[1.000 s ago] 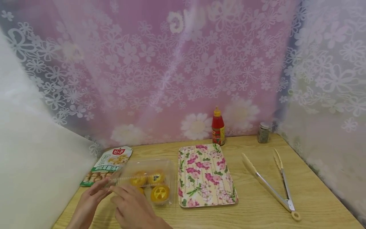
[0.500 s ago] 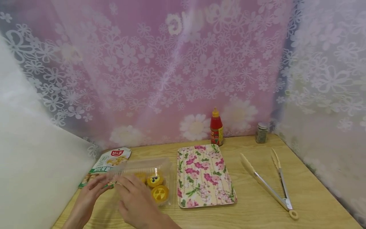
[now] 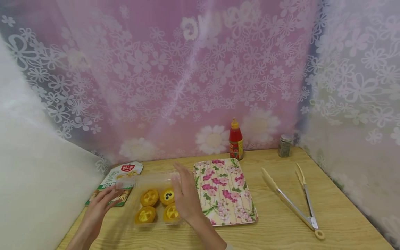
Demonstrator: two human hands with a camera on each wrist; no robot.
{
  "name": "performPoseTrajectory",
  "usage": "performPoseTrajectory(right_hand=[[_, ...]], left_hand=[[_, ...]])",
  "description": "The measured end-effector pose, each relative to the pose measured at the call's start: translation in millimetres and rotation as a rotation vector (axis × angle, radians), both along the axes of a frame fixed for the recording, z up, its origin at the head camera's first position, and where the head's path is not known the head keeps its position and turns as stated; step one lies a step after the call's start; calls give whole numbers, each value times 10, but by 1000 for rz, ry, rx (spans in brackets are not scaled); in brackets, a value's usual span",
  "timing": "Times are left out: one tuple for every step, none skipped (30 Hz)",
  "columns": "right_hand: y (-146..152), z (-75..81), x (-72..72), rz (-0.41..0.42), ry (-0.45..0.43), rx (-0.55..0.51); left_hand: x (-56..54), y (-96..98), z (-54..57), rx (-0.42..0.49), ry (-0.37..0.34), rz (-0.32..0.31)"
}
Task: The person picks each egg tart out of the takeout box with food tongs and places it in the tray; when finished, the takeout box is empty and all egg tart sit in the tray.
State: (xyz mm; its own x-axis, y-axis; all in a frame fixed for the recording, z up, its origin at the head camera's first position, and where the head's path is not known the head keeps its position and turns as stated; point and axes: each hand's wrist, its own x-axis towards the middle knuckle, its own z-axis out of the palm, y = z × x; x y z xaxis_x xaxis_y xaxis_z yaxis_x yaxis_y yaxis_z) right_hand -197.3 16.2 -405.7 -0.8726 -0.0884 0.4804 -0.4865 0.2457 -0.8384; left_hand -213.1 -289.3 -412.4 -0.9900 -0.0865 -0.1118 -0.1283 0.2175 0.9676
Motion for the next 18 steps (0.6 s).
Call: performPoseTrajectory(right_hand=[[36, -19, -20, -9, -24, -39], [65, -44, -43, -20, -44, -62], [91, -65, -63, -26, -61, -78], [114, -89, -83, -25, -78, -90], [135, -116, -103, -21, -100, -99], [152, -144, -123, -20, -116, -103], [167, -169, -141, -19, -133, -107], [180, -197, -161, -15, -148, -113], [193, -220, -177, -11, -159, -119], [205, -244, -192, -8, -168, -126], [215, -266, -207, -3, -175, -130], [225, -285, -221, 4, -174, -131], [232, -303, -237, 10, -175, -134], [240, -319, -252, 20, -176, -139], [248, -333, -265, 28, -181, -139], [256, -348, -277, 36, -186, -139], [265, -361, -288, 45, -194, -140], [275, -371, -297, 52, -203, -139]], left_hand=[[-9, 0, 11, 3, 5, -5], [-17, 1, 21, 3, 11, -6], [-25, 2, 30, -1, 22, -11], [-31, 7, 42, -2, 34, -14], [-40, 11, 54, -4, 44, -18], [-49, 18, 69, -3, 51, -21], [-59, 25, 85, -9, 57, -23], [-72, 34, 98, -9, 62, -26], [-89, 41, 108, -12, 66, -32], [-106, 48, 116, -14, 66, -35], [-123, 55, 119, -21, 65, -38], [-139, 61, 122, -25, 67, -41], [-155, 64, 122, -27, 72, -44], [-171, 67, 120, -26, 76, -51], [-186, 71, 116, -30, 82, -62], [-200, 74, 111, -32, 89, -71], [-216, 78, 103, -27, 100, -85], [-235, 83, 92, -15, 108, -98]])
